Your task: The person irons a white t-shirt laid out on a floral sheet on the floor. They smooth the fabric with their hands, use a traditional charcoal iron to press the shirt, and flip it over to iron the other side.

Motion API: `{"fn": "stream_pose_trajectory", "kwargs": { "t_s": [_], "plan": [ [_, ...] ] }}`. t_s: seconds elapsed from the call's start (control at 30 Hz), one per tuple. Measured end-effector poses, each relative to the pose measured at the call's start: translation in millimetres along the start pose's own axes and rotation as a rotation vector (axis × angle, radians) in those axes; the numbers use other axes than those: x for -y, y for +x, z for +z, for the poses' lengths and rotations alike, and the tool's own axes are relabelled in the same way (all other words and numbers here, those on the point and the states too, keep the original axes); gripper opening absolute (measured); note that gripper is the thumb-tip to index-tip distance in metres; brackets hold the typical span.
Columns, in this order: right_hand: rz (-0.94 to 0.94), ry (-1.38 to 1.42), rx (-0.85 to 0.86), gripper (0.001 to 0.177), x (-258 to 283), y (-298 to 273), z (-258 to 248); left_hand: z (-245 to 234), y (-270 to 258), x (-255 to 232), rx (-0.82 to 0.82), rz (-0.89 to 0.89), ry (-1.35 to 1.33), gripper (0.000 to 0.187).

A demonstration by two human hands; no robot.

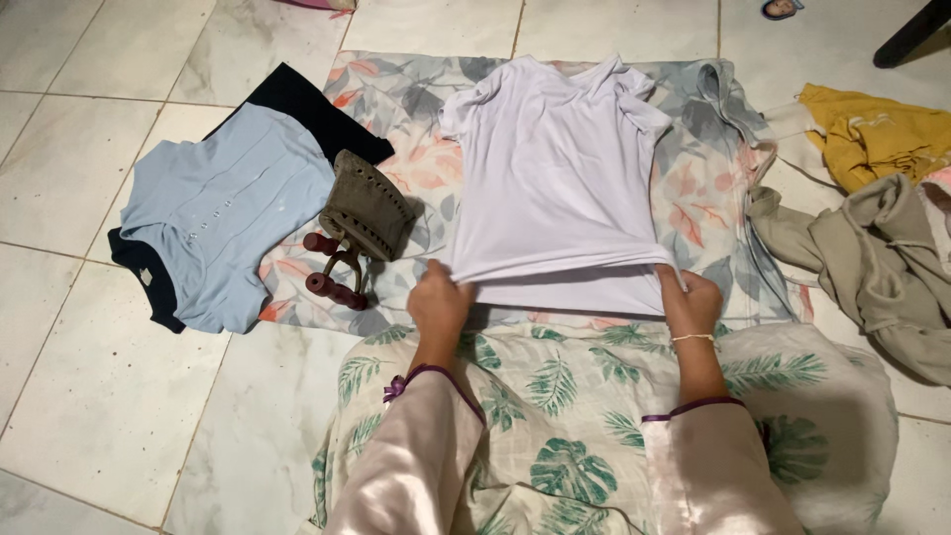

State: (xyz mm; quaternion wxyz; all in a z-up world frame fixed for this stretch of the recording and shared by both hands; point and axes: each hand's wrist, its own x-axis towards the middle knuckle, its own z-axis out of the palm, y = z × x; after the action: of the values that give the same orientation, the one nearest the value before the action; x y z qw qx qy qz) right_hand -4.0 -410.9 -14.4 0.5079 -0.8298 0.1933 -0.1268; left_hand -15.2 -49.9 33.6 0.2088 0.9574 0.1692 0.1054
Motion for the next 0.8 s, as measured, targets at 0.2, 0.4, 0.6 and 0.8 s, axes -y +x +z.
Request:
{"fn": "stream_pose_trajectory", "kwargs": {
  "t_s": [0.2, 0.4, 0.6, 0.8],
  "plan": [
    [-0.044, -0.022, 0.053, 0.054, -48.9, 12.1, 15.5, 2.1, 6.7, 16.2, -0.272, 0.066, 0.075, 0.036],
    [0.036, 0.153, -0.007, 0.059, -97.7, 31.8, 29.0, 1.0, 4.5, 11.0, -0.584, 0.16, 0.073, 0.028],
    [0.067, 0.115, 0.19, 0.036, -67.9, 20.2, 13.4, -6.9, 12.2, 16.4, -0.089, -0.032, 0.163, 0.035],
    [-0.126, -0.26, 0.17, 0.045, -64.4, 16.2, 13.1, -0.8, 4.7, 15.3, -0.054, 0.008, 0.327, 0.042]
  ]
}}
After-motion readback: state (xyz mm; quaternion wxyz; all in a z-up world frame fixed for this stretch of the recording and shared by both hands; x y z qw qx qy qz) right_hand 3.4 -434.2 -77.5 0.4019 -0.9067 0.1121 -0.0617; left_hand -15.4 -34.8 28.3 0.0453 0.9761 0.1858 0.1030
